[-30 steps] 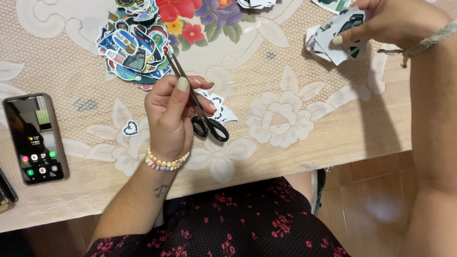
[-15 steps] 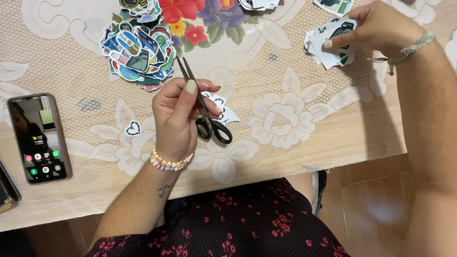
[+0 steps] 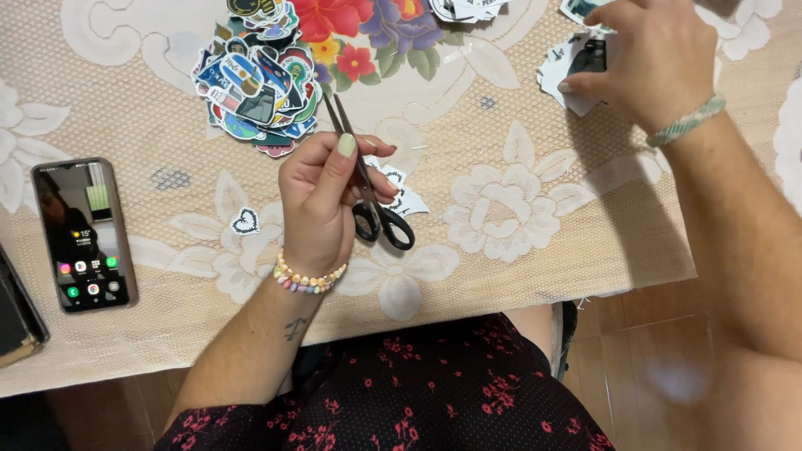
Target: The person sits at a table and sorts through a pile of colorful stickers. They then use a pair of scissors to carefully cut out a rectangular sticker featuring a cat, followed by a heart-shaped sticker, placing the finished pieces on the table.
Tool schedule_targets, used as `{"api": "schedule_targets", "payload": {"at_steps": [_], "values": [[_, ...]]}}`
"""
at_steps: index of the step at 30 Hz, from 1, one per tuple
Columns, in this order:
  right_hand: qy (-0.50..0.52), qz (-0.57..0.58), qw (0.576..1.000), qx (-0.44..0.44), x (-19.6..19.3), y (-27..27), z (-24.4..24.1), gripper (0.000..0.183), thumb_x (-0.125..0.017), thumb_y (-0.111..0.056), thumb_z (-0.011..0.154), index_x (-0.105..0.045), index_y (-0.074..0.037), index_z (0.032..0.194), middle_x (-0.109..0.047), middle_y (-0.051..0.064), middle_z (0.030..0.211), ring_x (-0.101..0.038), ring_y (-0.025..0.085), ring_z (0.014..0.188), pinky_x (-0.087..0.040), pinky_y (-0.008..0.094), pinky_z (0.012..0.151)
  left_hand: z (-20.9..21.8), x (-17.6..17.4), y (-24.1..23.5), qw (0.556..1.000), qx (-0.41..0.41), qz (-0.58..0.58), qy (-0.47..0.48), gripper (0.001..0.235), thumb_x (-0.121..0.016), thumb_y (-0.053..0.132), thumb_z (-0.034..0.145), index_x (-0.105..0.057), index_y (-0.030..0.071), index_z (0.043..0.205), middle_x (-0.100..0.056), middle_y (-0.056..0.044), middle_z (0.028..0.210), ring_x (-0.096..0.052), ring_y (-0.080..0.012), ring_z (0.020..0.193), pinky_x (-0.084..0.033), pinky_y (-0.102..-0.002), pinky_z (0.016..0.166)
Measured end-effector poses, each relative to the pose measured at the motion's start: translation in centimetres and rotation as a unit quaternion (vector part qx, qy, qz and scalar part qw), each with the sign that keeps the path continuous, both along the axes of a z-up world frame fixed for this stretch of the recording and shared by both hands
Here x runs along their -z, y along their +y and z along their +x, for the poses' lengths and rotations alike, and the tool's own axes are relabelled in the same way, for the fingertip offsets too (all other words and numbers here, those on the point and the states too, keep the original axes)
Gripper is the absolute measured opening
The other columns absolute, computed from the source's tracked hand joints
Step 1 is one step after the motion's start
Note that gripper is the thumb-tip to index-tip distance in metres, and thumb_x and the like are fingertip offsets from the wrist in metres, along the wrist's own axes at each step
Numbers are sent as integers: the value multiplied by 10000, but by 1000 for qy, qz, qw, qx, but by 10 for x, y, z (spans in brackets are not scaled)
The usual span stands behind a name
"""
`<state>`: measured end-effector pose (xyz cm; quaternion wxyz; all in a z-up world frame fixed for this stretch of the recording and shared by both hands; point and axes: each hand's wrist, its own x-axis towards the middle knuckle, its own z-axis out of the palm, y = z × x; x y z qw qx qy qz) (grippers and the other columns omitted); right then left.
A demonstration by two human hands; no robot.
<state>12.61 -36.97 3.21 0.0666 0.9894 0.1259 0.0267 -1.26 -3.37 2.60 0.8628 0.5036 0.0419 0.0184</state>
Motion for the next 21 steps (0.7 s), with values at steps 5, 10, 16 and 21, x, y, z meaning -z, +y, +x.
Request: {"api": "schedule_targets", "payload": {"at_steps": [5,10,16,21], "values": [[-173,140,958,-179,-4,53,-50,400,-779,-500,978,-758,-132,1133,-683,74,1132,-604,197,1032,-554,263,813,5,2,-1,998,-14,-52,16,162,-546,229,1025,-538,69,1005,-722,-227,1015,-735,-240,723,-630,-320,634],[307,578,725,-216,3,125,-92,295,-671,-144,947,-621,-42,1219,-731,110,1110,-744,126,744,-649,182,657,15,4,-7,992,-23,-126,13,165,-574,254,1012,-490,112,1024,-713,-268,1082,-750,-314,928,-649,-378,798],[471,673,553,-139,14,152,-91,552,-755,-110,841,-526,5,1331,-640,78,1236,-666,101,960,-587,242,904,21,-2,-1,994,-25,-110,-11,202,-574,270,1005,-488,88,1015,-701,-256,1142,-734,-307,1002,-644,-382,844],[474,670,562,-103,34,151,-100,569,-877,-36,705,-646,21,1222,-718,119,1101,-704,129,848,-624,236,692,31,17,9,996,59,48,-44,214,-681,241,973,-597,50,1024,-757,-165,979,-750,-139,883,-636,-257,796]]}}
